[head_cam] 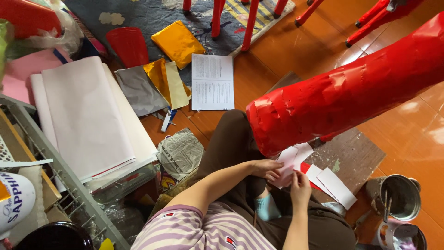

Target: Applying red decorative paper strips to a reindeer-shaped frame to cover the structure.

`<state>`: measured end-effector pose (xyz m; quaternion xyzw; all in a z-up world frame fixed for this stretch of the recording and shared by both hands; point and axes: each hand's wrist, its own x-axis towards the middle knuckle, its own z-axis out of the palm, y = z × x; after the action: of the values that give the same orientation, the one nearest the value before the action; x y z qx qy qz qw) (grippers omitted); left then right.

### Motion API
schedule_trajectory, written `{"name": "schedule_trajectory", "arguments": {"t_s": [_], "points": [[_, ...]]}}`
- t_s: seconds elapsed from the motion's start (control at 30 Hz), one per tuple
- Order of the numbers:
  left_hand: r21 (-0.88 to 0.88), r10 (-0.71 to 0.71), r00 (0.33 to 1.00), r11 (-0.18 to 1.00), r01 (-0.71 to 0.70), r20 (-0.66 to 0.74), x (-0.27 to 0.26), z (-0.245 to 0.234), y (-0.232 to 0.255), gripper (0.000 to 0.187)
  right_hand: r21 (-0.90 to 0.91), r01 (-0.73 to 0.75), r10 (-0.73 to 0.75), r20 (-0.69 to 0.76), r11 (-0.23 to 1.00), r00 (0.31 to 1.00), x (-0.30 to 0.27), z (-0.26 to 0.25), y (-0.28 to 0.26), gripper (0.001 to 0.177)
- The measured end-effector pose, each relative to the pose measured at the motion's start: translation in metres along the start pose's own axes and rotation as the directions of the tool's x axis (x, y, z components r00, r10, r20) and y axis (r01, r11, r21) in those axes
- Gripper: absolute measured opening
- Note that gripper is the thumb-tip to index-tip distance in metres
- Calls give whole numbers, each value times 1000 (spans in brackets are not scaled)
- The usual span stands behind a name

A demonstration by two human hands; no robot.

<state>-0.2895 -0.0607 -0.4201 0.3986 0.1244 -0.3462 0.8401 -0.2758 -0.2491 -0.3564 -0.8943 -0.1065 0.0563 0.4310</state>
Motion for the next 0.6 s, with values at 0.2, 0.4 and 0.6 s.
{"name": "schedule_trajectory", "arguments": {"t_s": [0.2, 0.4, 0.6], "points": [[-134, 114, 989, 986, -101, 96, 4, -5, -10, 41, -53, -55, 63, 174, 997, 983, -21, 15, -30, 32], [4, 236, 967, 971, -237, 95, -3, 6, -3, 13, 68, -65, 55, 136, 996, 989, -14, 21, -1, 35], [43, 215, 976, 976, -213, -47, 1, 2, -6, 27, 4, -260, 258, 107, 966, 960, -11, 7, -11, 38]]}}
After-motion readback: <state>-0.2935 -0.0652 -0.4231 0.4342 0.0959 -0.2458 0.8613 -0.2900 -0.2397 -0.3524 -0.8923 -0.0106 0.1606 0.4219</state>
